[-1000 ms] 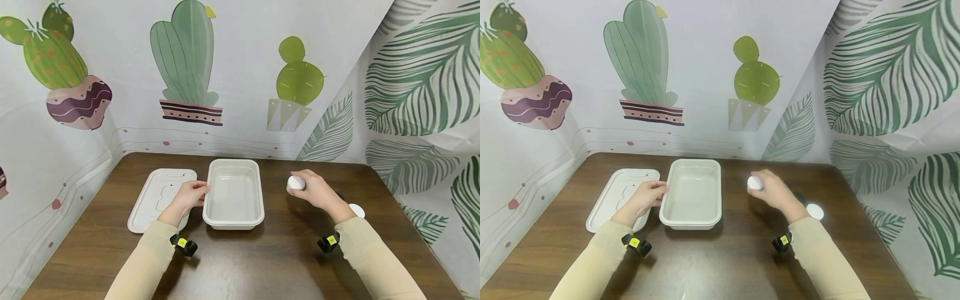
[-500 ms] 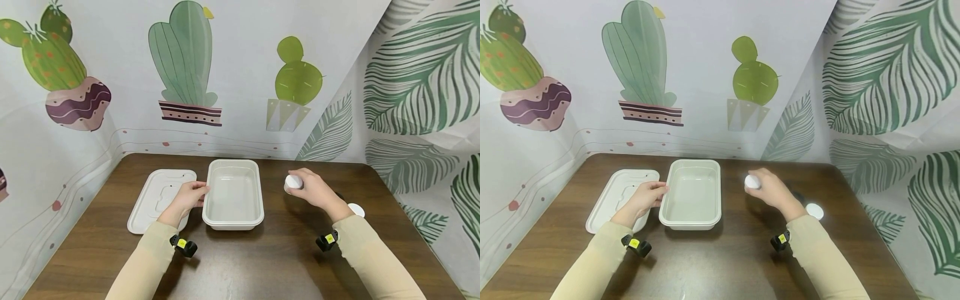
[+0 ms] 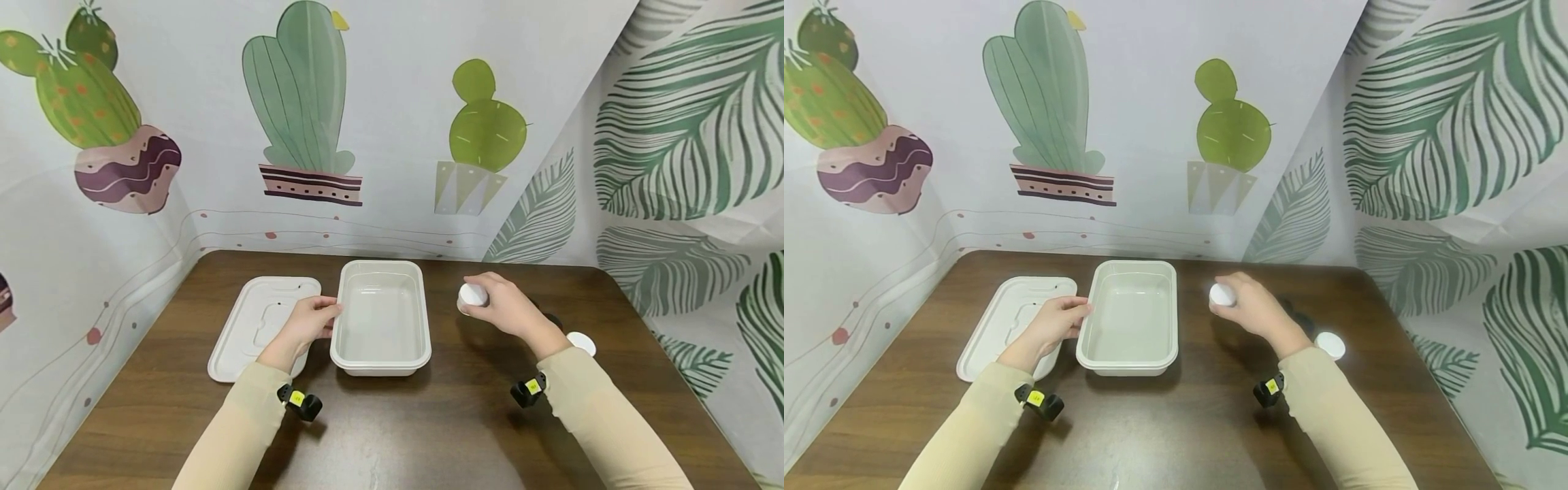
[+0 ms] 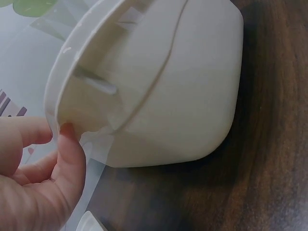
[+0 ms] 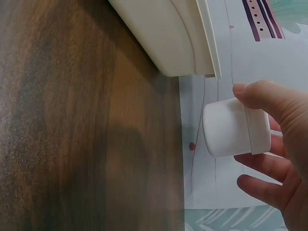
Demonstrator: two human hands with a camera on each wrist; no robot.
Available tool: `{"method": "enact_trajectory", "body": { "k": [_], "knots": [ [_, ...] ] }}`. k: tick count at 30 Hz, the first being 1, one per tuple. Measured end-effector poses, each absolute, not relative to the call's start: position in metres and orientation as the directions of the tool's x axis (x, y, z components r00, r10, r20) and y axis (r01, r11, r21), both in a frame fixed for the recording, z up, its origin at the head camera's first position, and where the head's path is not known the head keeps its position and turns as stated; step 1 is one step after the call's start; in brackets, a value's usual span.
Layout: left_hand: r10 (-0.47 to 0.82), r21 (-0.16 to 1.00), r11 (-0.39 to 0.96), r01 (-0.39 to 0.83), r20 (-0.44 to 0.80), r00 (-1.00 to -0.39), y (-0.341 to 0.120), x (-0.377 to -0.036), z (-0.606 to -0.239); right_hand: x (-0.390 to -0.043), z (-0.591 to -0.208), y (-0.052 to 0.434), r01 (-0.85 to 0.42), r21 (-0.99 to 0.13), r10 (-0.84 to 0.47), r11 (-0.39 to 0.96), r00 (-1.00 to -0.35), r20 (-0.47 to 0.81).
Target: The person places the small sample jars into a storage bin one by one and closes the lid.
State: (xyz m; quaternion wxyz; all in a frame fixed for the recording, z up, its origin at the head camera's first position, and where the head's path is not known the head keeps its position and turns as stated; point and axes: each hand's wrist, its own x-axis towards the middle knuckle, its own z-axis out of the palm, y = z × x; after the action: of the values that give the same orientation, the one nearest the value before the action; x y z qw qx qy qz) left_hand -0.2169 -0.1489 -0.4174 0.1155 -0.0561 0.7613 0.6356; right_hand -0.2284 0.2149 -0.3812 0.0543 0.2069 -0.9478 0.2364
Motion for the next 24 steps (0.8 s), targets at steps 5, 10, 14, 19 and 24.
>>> {"method": "enact_trajectory", "body": {
  "k": [5,10,14,19,24],
  "knots": [
    [0.061,0.956,0.184,-0.227,-0.241,-0.969,-0.149,-0.217,-0.417,-0.229,-0.381,0.211,-0.420,-0.425,-0.369,0.802,-0.908,0.201],
    [0.061,0.957,0.184,-0.225,-0.239,-0.969,-0.148,-0.217,-0.417,-0.230,-0.380,0.207,-0.412,-0.436,-0.371,0.800,-0.911,0.182],
    [0.060,0.956,0.182,-0.230,-0.244,-0.968,-0.148,-0.216,-0.416,-0.230,-0.380,0.205,-0.414,-0.437,-0.377,0.799,-0.910,0.173],
    [0.065,0.957,0.173,-0.231,-0.246,-0.967,-0.148,-0.215,-0.415,-0.231,-0.380,0.202,-0.426,-0.432,-0.389,0.795,-0.904,0.176],
    [0.065,0.958,0.165,-0.235,-0.249,-0.966,-0.148,-0.215,-0.415,-0.233,-0.380,0.201,-0.430,-0.431,-0.392,0.793,-0.903,0.177]
  ]
}}
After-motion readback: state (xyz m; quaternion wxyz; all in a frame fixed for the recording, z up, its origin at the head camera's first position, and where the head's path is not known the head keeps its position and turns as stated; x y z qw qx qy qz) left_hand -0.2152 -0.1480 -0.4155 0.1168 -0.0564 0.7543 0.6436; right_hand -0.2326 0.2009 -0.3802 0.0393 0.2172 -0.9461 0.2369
